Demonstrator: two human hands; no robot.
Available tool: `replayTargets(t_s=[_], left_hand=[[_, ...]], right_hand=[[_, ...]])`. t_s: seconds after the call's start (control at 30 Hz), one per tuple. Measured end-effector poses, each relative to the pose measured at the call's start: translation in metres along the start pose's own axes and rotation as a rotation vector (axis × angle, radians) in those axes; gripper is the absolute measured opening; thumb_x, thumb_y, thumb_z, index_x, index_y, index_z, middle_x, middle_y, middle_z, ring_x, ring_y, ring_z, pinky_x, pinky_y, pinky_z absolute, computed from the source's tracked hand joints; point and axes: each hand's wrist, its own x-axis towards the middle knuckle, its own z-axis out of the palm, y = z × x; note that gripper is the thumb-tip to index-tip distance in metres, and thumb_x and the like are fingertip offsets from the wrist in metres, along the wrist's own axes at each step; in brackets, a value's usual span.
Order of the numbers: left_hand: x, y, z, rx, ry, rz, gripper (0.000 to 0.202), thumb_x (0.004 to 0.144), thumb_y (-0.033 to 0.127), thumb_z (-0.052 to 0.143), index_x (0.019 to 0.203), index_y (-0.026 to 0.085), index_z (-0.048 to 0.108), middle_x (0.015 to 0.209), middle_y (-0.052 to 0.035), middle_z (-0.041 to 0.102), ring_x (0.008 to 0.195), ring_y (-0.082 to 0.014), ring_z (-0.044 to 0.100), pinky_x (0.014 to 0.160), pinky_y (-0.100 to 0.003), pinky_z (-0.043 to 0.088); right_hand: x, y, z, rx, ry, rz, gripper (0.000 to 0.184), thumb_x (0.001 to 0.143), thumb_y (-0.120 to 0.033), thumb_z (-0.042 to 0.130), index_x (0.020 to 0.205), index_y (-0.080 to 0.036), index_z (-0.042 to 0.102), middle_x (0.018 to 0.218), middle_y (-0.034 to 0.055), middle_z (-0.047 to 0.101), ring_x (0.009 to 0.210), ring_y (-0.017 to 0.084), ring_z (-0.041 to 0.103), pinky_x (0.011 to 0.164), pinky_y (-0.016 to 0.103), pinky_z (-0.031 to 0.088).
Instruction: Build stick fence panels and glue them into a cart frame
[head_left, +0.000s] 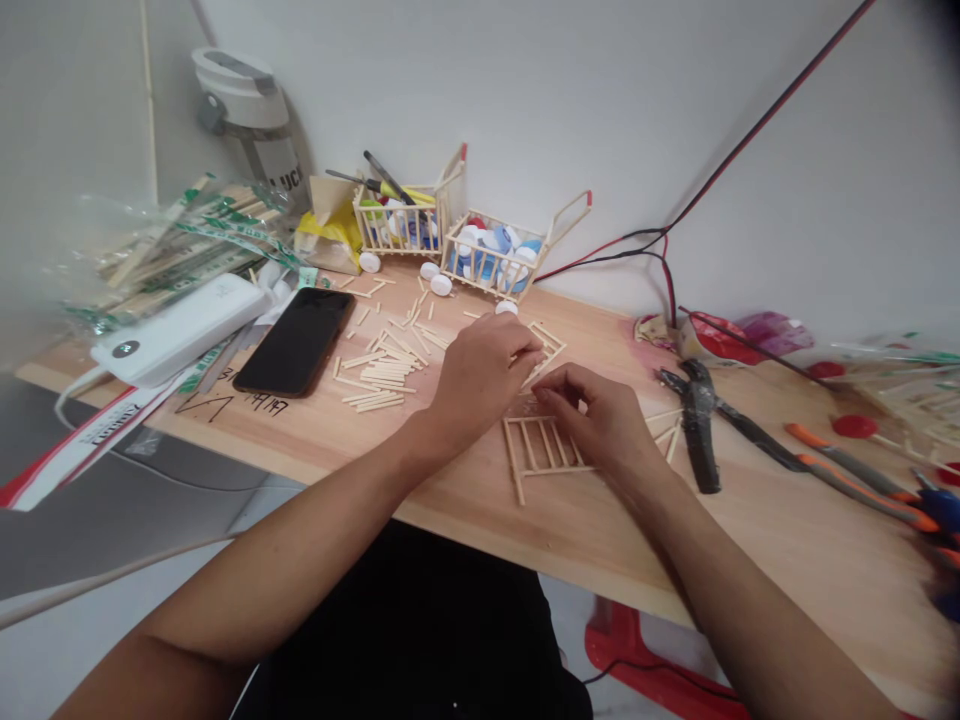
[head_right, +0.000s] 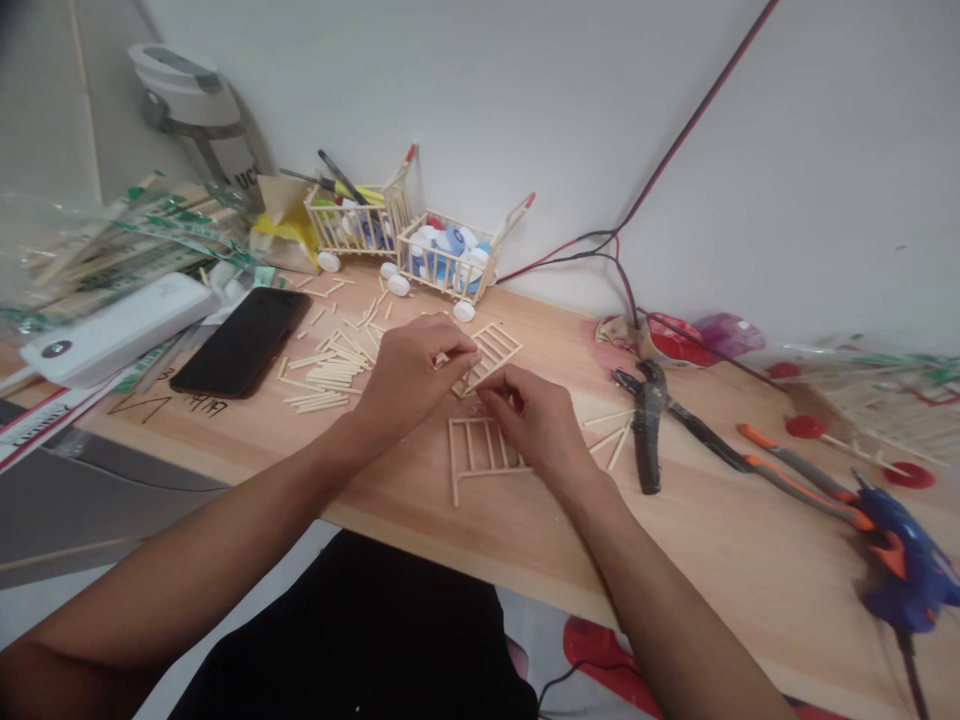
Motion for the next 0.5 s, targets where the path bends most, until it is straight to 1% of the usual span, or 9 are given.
replayTargets(t_s=[0.23, 0.5], left_hand=[[0.0002, 0.0003, 0.0003, 0.004, 0.003, -0.005, 0.012, 0.082, 0.013, 0.061, 0.070, 0.016, 0.063, 0.078, -0.0012, 0.065, 0.079, -0.0147, 0.058, 0.074, -0.029, 0.043], [0.0005, 0.0010, -0.0007, 0.020, -0.005, -0.002, 0.011, 0.081, 0.013, 0.062, 0.070, 0.016, 0.064, 0.078, -0.0014, 0.065, 0.080, -0.0150, 0.058, 0.074, -0.030, 0.043]], right_hand=[[0.0001, -0.0017, 0.0044, 0.016, -0.053, 0.036, 0.012, 0.083, -0.024, 0.057, 0.086, -0.019, 0.068, 0.074, -0.0004, 0.067, 0.063, 0.012, 0.053, 0.060, 0.026, 0.038], [0.0020, 0.0061, 0.0048, 0.027, -0.014, 0.066, 0.015, 0.083, -0.028, 0.056, 0.086, -0.020, 0.067, 0.073, 0.0001, 0.066, 0.061, 0.013, 0.051, 0.058, 0.026, 0.037]])
